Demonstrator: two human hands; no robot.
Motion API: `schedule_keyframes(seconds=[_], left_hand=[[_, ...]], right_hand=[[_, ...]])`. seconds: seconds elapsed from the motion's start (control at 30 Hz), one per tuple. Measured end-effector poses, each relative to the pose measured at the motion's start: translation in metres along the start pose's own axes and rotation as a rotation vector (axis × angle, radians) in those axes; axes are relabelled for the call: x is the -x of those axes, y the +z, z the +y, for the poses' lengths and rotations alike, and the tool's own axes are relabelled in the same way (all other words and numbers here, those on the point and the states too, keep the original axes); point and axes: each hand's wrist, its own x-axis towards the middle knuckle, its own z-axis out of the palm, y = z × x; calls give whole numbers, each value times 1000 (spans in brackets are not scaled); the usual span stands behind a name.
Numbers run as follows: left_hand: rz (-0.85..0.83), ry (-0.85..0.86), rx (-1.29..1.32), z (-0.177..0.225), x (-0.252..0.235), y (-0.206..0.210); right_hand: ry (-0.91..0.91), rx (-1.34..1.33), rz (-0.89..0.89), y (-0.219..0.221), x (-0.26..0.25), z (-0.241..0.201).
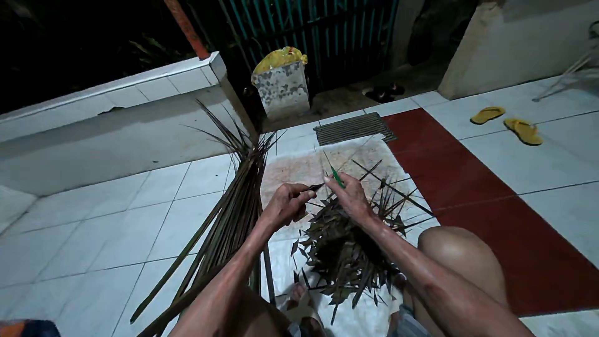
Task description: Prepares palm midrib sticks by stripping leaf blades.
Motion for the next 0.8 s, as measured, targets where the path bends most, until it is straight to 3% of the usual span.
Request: schedule_keyframes(seconds=[0.33,0.6,0.8], left_hand=[[-191,-7,-51,-29,2,-10],[-135,37,23,-30,9,-24],[-172,47,-54,-27,10,-23]], right_hand=[[79,93,112,-25,-10,5],[-65,268,114,-67,-16,19],[68,249,179,-97,-15,27]])
